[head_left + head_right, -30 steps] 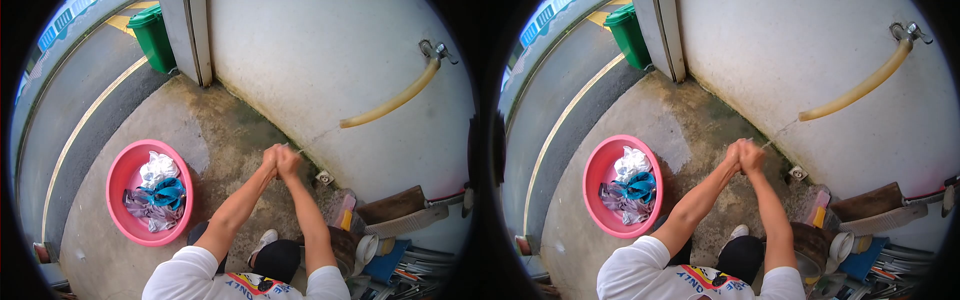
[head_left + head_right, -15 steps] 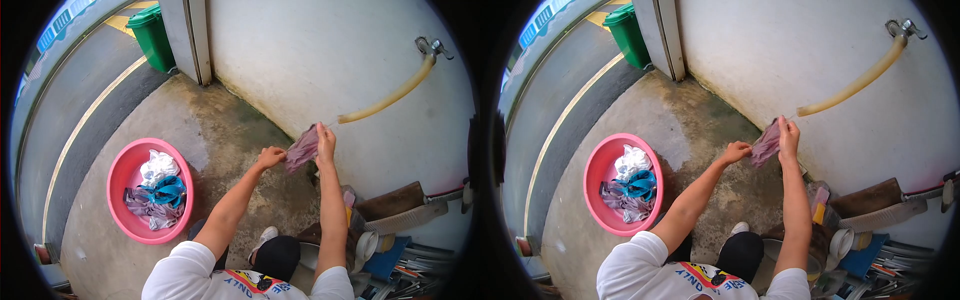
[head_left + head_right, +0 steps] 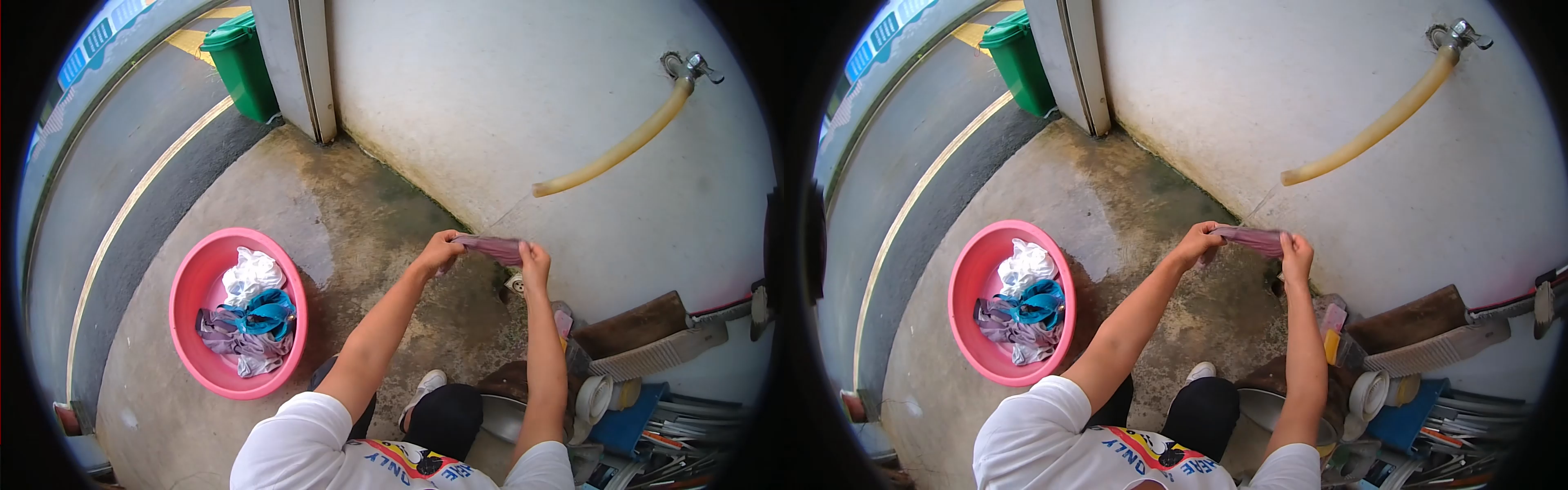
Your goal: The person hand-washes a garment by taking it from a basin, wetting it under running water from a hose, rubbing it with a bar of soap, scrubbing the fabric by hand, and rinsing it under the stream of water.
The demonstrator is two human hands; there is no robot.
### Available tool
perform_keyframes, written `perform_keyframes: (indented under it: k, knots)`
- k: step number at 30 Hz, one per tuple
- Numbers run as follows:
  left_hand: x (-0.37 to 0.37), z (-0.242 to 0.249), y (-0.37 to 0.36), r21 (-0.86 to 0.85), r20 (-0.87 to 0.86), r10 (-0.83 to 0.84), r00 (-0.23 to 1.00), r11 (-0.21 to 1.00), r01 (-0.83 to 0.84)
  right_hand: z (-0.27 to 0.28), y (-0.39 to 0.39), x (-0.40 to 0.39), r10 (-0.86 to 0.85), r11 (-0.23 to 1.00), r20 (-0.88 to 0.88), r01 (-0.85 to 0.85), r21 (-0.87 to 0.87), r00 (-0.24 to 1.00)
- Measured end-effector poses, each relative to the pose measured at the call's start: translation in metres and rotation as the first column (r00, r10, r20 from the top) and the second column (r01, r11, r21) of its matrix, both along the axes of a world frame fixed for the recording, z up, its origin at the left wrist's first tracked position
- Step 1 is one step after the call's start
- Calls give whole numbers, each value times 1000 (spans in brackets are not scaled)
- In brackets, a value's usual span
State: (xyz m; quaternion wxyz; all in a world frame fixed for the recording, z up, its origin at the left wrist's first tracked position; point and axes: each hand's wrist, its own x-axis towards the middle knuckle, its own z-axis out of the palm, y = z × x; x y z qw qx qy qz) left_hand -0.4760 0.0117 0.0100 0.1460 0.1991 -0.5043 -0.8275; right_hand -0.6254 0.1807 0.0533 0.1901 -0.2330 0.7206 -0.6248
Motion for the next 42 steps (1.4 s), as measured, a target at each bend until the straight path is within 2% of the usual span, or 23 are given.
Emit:
perform_keyframes:
  k: [1, 4, 6, 7, 8, 9, 10, 11, 13, 15, 19, 23, 26, 29, 32, 34, 35, 36, 37, 38, 39, 41, 42]
  knots:
    - [-4, 5, 5, 95, -47, 19, 999, 995, -14, -4, 7, -3, -51, 996, 112, 43, 74, 992]
    - [-15, 14, 14, 363, -153, 110, 982, 930, -47, 17, 18, -18, -29, 964, 15, 24, 263, 999]
    - [-24, 18, 7, 520, -190, 200, 961, 851, -74, 49, 21, -68, -58, 988, -350, 105, 117, 935]
    - [-29, 23, 3, 471, -185, 166, 968, 880, -61, 99, 16, -72, -165, 980, -427, 197, 34, 889]
    - [-32, 29, 0, 420, -176, 132, 975, 906, -47, 147, 9, -71, -252, 967, -551, 178, -185, 796]
    - [-34, 38, -2, 369, -163, 98, 982, 929, -32, 202, 6, -63, -284, 956, -701, 135, -261, 654]
    - [-30, 64, 2, 379, -133, 47, 990, 925, 7, 248, -4, -49, -359, 908, -665, 79, -412, 655]
    - [-37, 66, 1, 378, -108, 12, 994, 925, 29, 288, -10, -37, -369, 884, -713, -10, -467, 596]
    - [-51, 64, 4, 381, -58, -54, 997, 922, 72, 342, -27, -19, -415, 796, -677, -117, -593, 608]
    - [-52, 74, 8, 355, -22, -13, 1000, 935, 20, 370, -39, -9, -354, 832, -721, -152, -534, 595]
    - [-53, 80, 20, 173, 7, 240, 971, 956, -238, 378, -55, -8, -324, 876, -748, -114, -468, 580]
    - [-47, 83, 20, 60, 42, 244, 969, 967, -246, 384, -56, -5, -425, 903, -844, 94, -418, 328]
    - [-49, 85, 24, 23, 48, 266, 963, 963, -267, 388, -56, -7, -346, 931, -933, 163, -327, 103]
    - [-59, 68, 25, -41, -2, 328, 945, 944, -328, 385, -52, -13, -318, 933, -948, 170, -317, -20]
    - [-51, 62, 24, -40, -44, 396, 917, 917, -398, 341, -28, -20, -335, 932, -941, 163, -323, 50]
    - [-39, 59, 23, -25, -39, 440, 897, 897, -442, 235, -10, -41, -323, 946, -757, 218, -239, 569]
    - [-32, 61, 24, 9, -26, 428, 904, 904, -428, 172, -8, -18, -192, 981, -478, 166, -97, 857]
    - [-23, 64, 29, 40, -13, 413, 910, 910, -413, 110, -7, 6, -116, 990, -25, 118, 72, 993]
    - [-15, 64, 33, 67, -1, 395, 919, 917, -394, 48, -6, 30, -133, 967, 319, 53, 248, 938]
    - [-8, 59, 35, 17, 19, 351, 936, 936, -351, 22, -3, 64, -46, 991, 762, -64, 114, 646]
    - [-2, 51, 39, -33, 45, 300, 953, 954, -298, -24, 3, 73, 158, 975, 889, -210, -72, 429]
    - [-4, 30, 54, -146, 88, 243, 966, 962, -229, -59, -9, 107, 361, 932, 904, -55, -358, 228]
    - [-4, 12, 59, -210, 104, 255, 961, 951, -229, -61, -13, 110, 393, 914, 881, -7, -405, 264]
